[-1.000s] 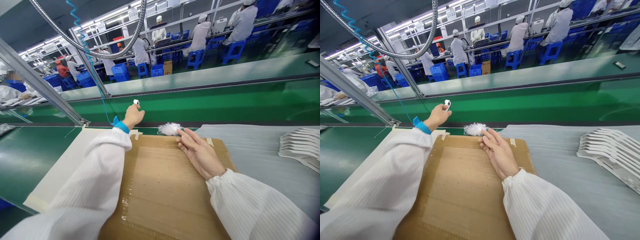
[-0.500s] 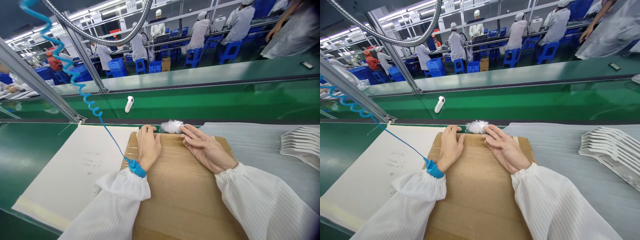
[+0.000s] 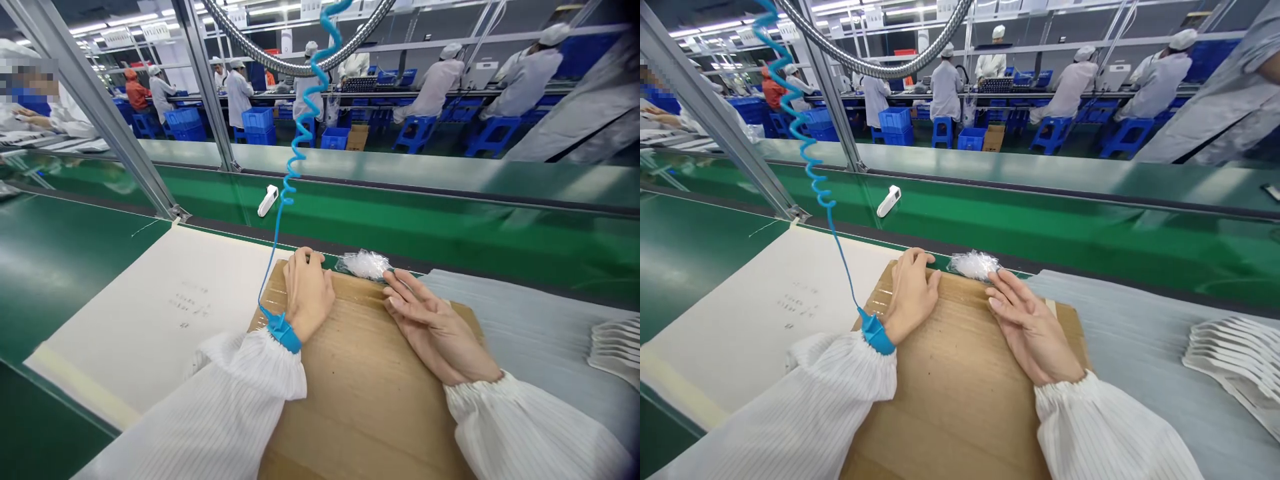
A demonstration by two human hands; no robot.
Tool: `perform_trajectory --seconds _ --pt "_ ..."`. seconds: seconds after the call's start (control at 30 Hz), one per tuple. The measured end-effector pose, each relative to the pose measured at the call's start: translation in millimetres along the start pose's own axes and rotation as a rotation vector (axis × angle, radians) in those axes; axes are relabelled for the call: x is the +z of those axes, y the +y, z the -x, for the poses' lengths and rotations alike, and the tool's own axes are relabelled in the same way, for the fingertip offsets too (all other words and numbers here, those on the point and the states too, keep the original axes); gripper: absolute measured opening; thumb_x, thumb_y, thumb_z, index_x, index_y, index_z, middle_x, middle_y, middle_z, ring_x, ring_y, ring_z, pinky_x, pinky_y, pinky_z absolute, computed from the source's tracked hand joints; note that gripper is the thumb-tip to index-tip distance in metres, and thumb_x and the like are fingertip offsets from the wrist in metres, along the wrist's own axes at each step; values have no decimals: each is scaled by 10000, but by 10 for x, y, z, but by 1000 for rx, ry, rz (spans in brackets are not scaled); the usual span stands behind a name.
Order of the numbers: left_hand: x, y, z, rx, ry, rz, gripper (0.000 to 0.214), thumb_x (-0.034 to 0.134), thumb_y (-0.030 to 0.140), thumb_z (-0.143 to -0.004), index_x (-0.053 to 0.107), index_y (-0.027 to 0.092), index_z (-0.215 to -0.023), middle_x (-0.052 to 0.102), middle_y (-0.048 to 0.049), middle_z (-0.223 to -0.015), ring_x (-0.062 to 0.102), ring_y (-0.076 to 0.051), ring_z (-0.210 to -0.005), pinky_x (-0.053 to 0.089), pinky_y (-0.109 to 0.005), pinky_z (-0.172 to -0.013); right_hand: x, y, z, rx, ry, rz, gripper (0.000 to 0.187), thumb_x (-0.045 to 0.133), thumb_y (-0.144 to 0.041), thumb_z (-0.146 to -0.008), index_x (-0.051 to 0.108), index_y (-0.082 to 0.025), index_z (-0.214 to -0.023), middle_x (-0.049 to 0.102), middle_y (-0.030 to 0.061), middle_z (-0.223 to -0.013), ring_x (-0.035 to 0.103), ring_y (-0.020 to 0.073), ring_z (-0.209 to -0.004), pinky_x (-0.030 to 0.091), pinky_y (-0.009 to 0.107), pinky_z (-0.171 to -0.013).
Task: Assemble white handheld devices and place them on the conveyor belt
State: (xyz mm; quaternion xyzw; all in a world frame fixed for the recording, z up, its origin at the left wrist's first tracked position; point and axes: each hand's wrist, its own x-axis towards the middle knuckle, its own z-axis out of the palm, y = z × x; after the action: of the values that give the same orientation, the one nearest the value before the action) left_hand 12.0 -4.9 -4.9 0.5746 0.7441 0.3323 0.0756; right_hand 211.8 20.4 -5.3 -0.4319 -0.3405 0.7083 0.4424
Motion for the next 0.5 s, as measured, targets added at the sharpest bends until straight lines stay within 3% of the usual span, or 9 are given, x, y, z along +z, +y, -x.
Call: perform_trajectory --seconds 0.23,0.5 --pt "-2 5 -6 -5 -2 -3 215 588 143 -900 565 159 -1114 541 -130 -1254 509 -280 -1232 401 -454 -1051 11 -17 14 -8 -13 -13 528 922 -163 -619 756 -321 -1095 631 -16 -1398 621 158 -1202 577 149 -911" --pt "19 -23 1 13 24 8 198 586 141 -902 560 171 -1096 550 -121 -1237 522 -273 -1229 407 -451 -1040 2 -5 -11 -15 -53 -36 461 907 -162 -651 764 -293 -1070 652 6 -1349 655 124 -1068 576 148 -901"
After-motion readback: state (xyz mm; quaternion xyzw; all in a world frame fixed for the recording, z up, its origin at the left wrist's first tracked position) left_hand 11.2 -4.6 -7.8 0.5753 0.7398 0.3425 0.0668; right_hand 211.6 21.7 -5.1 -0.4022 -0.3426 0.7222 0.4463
